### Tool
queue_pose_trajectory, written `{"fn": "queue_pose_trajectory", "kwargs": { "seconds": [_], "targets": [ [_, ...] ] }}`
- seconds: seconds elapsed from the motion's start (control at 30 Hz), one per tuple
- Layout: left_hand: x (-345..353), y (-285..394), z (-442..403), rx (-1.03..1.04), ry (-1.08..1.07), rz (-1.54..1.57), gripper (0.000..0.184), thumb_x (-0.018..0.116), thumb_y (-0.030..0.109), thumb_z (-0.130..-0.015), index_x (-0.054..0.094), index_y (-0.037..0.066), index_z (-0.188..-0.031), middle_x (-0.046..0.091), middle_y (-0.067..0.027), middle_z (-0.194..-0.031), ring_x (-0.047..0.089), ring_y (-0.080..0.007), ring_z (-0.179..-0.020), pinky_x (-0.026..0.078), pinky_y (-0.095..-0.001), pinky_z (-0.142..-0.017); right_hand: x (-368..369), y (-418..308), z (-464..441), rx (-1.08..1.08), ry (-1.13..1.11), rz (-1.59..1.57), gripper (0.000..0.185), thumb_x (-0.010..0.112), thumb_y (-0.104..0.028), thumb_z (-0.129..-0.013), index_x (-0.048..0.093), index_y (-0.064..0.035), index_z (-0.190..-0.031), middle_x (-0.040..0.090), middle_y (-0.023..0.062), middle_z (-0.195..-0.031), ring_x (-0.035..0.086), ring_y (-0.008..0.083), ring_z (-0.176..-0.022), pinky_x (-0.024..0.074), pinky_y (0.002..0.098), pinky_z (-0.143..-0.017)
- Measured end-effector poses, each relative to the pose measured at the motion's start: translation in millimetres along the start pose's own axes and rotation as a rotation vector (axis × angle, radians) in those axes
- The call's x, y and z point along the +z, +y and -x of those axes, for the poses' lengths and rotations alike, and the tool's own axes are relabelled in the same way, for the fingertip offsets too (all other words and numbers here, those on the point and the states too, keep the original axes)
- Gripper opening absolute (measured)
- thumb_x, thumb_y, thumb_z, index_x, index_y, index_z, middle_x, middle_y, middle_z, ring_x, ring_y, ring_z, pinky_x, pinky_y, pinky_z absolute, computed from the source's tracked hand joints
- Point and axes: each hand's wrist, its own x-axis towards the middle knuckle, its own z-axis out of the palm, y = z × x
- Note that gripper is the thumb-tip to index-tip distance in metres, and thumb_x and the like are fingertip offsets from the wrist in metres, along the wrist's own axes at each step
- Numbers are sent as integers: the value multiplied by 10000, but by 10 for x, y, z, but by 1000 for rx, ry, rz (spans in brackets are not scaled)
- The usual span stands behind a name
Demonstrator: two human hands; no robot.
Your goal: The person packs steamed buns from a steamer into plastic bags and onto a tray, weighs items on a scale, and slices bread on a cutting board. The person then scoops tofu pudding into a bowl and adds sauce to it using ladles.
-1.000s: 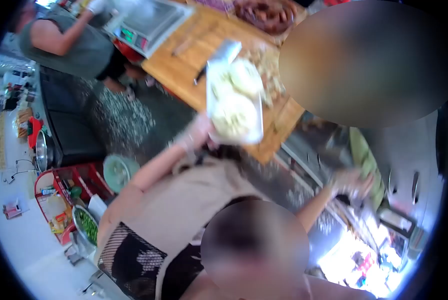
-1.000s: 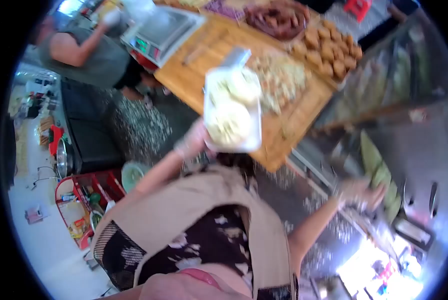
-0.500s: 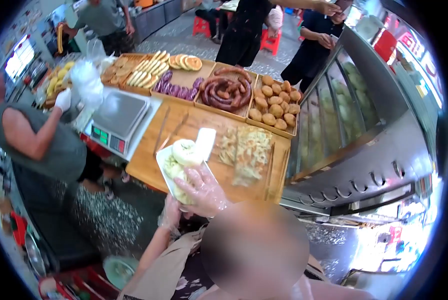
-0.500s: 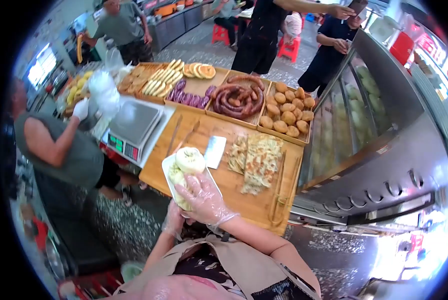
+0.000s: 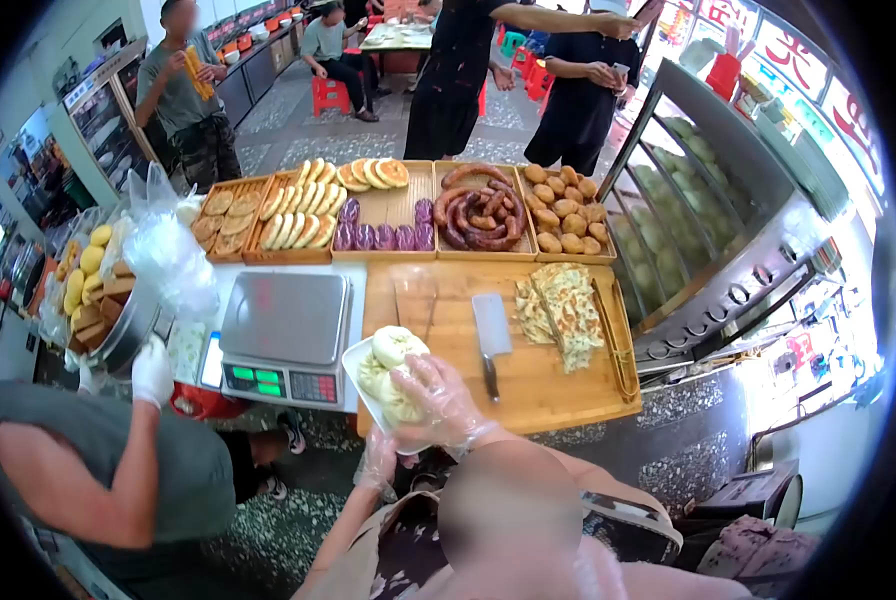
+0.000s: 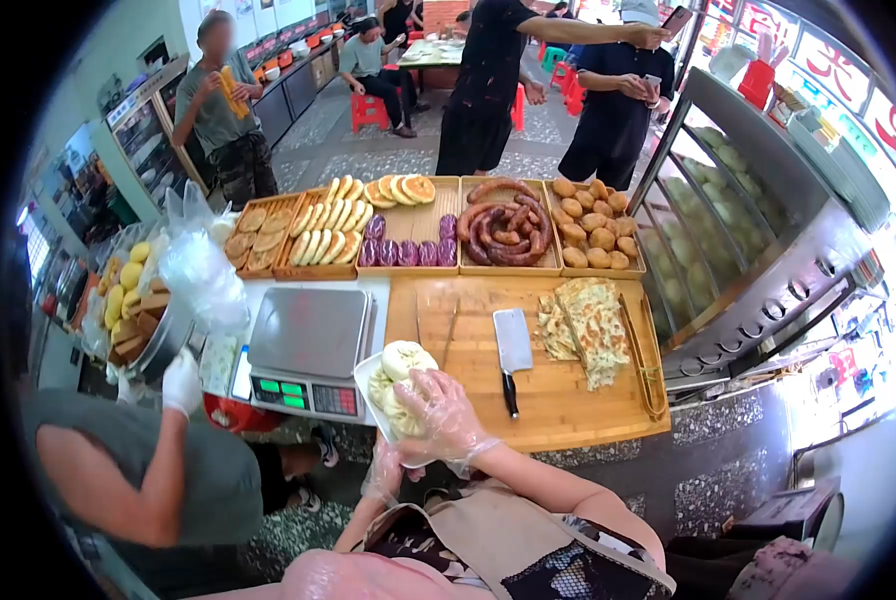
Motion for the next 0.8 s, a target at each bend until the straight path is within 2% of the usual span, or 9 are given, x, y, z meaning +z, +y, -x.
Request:
{"fn": "queue_pose_trajectory", "kwargs": {
  "seconds": [0.1, 0.17, 0.27, 0.3, 0.37, 0.57, 0.63, 0.73, 0.8],
  "targets": [
    [-275, 114, -245, -147, -49, -1, 317, 480, 166, -840, 468, -30, -1089, 608, -110, -812, 589, -158, -519, 471, -258, -432, 14, -46, -380, 42, 74, -23, 733, 714, -392, -689, 457, -93, -1307, 400, 244, -1331, 381, 459, -1212, 297, 525, -1029],
    [-443, 205, -370, -57, -92, -47, 300, 487, 159, -829, 492, -28, -1063, 612, -103, -813, 580, -154, -523, 459, -258, -449, 233, 175, -612, 83, 122, -37, 731, 661, -418, -754, 410, -68, -1344, 348, 281, -1367, 323, 459, -1270, 239, 499, -1070],
    [-601, 379, -557, -161, -77, 0, 298, 474, 126, -785, 515, -23, -1040, 604, -109, -819, 567, -158, -539, 443, -267, -470, 454, 515, -1061, 381, 117, -321, 708, 605, -433, -808, 387, -46, -1359, 301, 317, -1384, 280, 426, -1315, 236, 435, -1085],
    [-640, 423, -634, -209, -55, 28, 298, 469, 118, -778, 515, -22, -1037, 603, -112, -824, 567, -160, -546, 442, -268, -473, 520, 576, -1129, 375, 125, -317, 708, 605, -433, -808, 387, -46, -1359, 301, 317, -1384, 280, 426, -1315, 236, 435, -1085],
    [-718, 534, -869, -3, -168, -87, 340, 458, 82, -751, 504, -25, -1070, 602, -109, -831, 568, -164, -558, 446, -260, -487, 630, 636, -1250, 231, -137, -268, 706, 601, -432, -809, 391, -34, -1353, 312, 309, -1380, 289, 423, -1310, 238, 438, -1085],
    [-923, 656, -1255, -24, -248, -165, 398, 453, 55, -723, 519, -35, -1105, 616, -100, -884, 621, -171, -680, 501, -289, -581, 693, 758, -1388, 252, -91, -156, 641, 549, -409, -846, 407, -19, -1334, 338, 274, -1373, 316, 412, -1288, 250, 440, -1078],
    [-948, 696, -1367, -271, -302, -138, 567, 444, 62, -689, 459, -11, -1251, 569, -116, -1100, 569, -182, -954, 463, -303, -817, 645, 813, -1448, 299, -90, -151, 621, 536, -396, -856, 408, -15, -1329, 343, 272, -1370, 323, 412, -1282, 254, 434, -1077],
    [-1148, 560, -1654, -184, -401, -277, 525, 454, 98, -751, 448, -18, -1263, 552, -134, -1122, 547, -251, -1019, 446, -359, -884, 506, 827, -1477, 787, 297, -282, 587, 508, -371, -875, 413, -2, -1322, 452, 262, -1298, 411, 391, -1228, 302, 407, -1049],
    [-1318, 341, -1842, 352, -478, -570, 483, 471, 149, -819, 436, -20, -1270, 531, -147, -1151, 548, -267, -1016, 449, -367, -888, 670, 1103, -1194, 886, 250, -110, 523, 469, -335, -898, 426, -9, -1304, 510, 240, -1241, 489, 358, -1153, 368, 395, -986]
  ]
}}
